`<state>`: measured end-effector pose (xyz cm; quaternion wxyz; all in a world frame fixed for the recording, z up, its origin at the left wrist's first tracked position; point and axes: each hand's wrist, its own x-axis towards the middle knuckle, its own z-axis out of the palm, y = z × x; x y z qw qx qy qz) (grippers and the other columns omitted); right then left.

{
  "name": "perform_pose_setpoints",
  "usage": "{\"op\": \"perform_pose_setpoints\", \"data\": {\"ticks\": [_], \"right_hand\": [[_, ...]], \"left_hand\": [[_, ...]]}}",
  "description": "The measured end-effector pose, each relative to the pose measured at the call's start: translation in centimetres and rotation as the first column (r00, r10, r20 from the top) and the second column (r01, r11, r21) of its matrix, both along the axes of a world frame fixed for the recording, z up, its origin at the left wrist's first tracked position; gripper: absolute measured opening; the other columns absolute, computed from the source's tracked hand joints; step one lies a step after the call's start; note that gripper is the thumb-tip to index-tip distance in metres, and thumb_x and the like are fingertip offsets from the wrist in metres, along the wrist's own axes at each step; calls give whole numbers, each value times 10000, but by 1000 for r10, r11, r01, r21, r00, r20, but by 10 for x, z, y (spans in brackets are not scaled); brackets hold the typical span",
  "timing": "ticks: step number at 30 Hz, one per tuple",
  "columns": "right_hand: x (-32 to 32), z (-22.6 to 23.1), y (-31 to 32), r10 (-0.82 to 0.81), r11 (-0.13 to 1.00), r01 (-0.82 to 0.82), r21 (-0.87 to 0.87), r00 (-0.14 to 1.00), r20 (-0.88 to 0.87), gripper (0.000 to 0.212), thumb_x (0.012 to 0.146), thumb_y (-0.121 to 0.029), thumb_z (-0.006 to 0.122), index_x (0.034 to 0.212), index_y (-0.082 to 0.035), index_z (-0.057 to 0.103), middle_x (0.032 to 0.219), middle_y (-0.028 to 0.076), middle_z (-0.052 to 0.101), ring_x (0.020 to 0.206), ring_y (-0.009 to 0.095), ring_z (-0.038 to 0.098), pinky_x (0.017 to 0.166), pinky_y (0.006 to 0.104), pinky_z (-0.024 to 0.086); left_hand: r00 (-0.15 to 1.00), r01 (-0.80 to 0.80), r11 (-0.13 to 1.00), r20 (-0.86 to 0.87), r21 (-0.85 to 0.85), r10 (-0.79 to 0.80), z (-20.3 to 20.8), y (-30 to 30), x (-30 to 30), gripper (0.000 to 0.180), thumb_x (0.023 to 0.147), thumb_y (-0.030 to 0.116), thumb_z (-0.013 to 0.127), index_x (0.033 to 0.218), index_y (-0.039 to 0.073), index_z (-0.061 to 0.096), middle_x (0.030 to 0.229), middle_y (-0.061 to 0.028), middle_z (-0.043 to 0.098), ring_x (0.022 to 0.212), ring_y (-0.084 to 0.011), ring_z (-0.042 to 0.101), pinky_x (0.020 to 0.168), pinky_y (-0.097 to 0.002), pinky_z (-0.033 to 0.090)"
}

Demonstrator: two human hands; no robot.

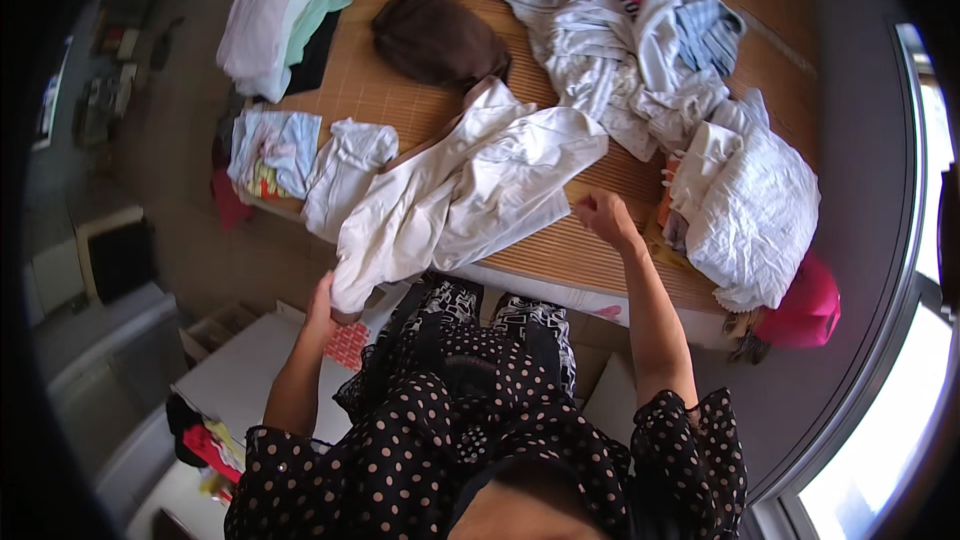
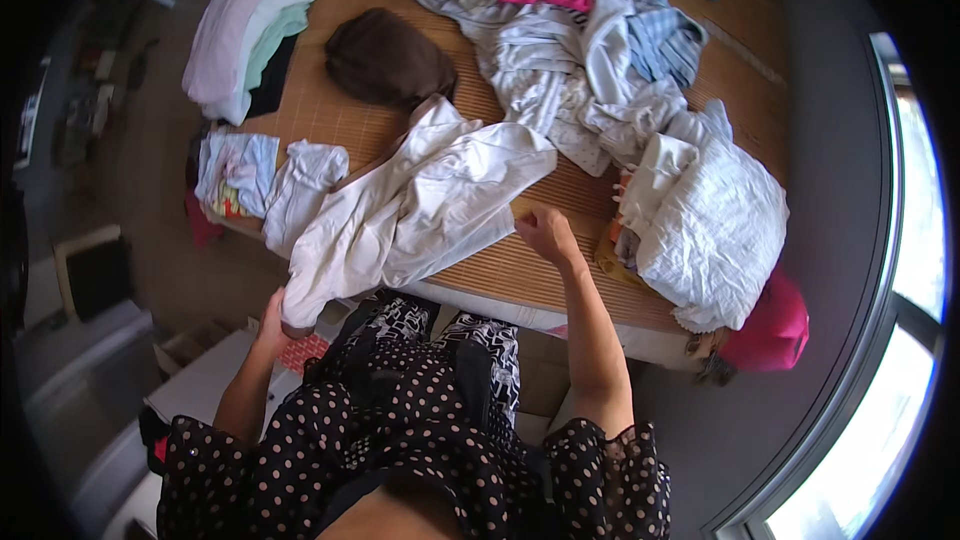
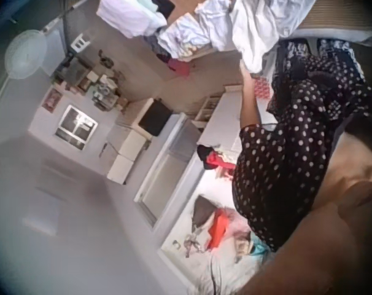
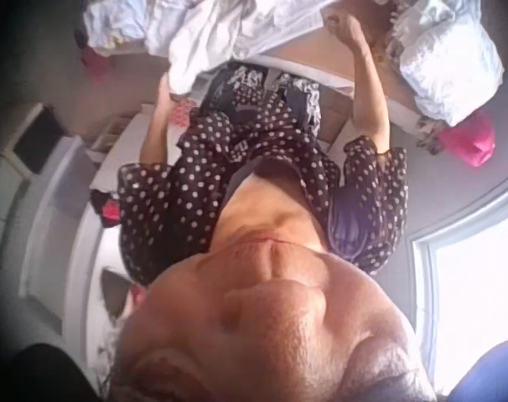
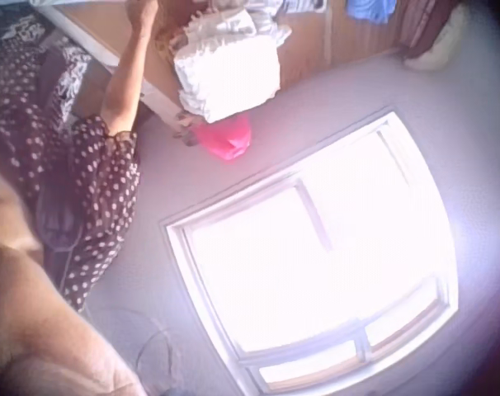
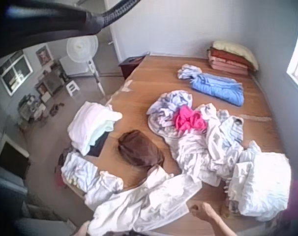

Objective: The person folds various pieces of clothing on a bed, including a white sheet, a brown shirt, a white hoodie, a striped t-shirt, and a blue shirt. The person handles each item individually, smoothing and folding them into neat stacks.

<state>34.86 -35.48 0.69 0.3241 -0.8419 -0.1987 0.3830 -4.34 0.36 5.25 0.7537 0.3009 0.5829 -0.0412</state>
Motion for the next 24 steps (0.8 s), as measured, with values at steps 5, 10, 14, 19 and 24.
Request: {"op": "perform_pose_setpoints", "data": {"ticks": [5, 10, 14, 19, 24], "right_hand": [[30, 4, 122, -136, 958, 42, 283, 937, 321, 173, 740, -148, 536, 819, -3, 586, 783, 185, 597, 747, 347, 567, 663, 394, 449], [54, -70, 175, -12, 979, -115, 167, 790, 613, 215, 702, -148, 562, 883, -36, 594, 880, 171, 587, 840, 317, 556, 737, 392, 446], [25, -57, 176, 167, 964, -29, -263, 837, 521, 281, 650, -191, 635, 905, -85, 583, 912, 150, 590, 878, 298, 554, 743, 398, 442], [14, 17, 126, 182, 955, -88, -284, 929, 323, 302, 629, -240, 678, 875, -96, 578, 839, 116, 609, 818, 303, 576, 694, 396, 451], [57, 101, 75, 348, 915, -224, -337, 860, 372, 206, 693, -186, 638, 883, -116, 602, 766, 119, 612, 693, 243, 603, 616, 359, 478]], "left_hand": [[906, 400, 902, -220, 163, -362, 12, -24, 3, 372, 833, 253, 525, 1116, 15, 489, 1012, -74, 563, 898, -156, 545, 798, -290, 424], [897, 424, 834, -37, 352, -440, 18, -31, -7, 204, 810, 115, 502, 980, 13, 550, 863, 19, 544, 763, -75, 486, 715, -217, 394], [953, 280, 885, 5, 372, -303, 37, -19, 0, 185, 752, 52, 478, 932, 19, 495, 829, -17, 511, 777, -91, 465, 697, -222, 382], [938, 313, 840, -4, 443, -347, 45, 3, 8, 219, 700, 69, 545, 912, 37, 499, 879, -15, 521, 802, -90, 468, 724, -233, 390], [857, 415, 675, -13, 610, -515, 69, 68, 55, 186, 695, 46, 574, 872, 44, 519, 777, 21, 510, 698, -61, 455, 627, -214, 401]]}}
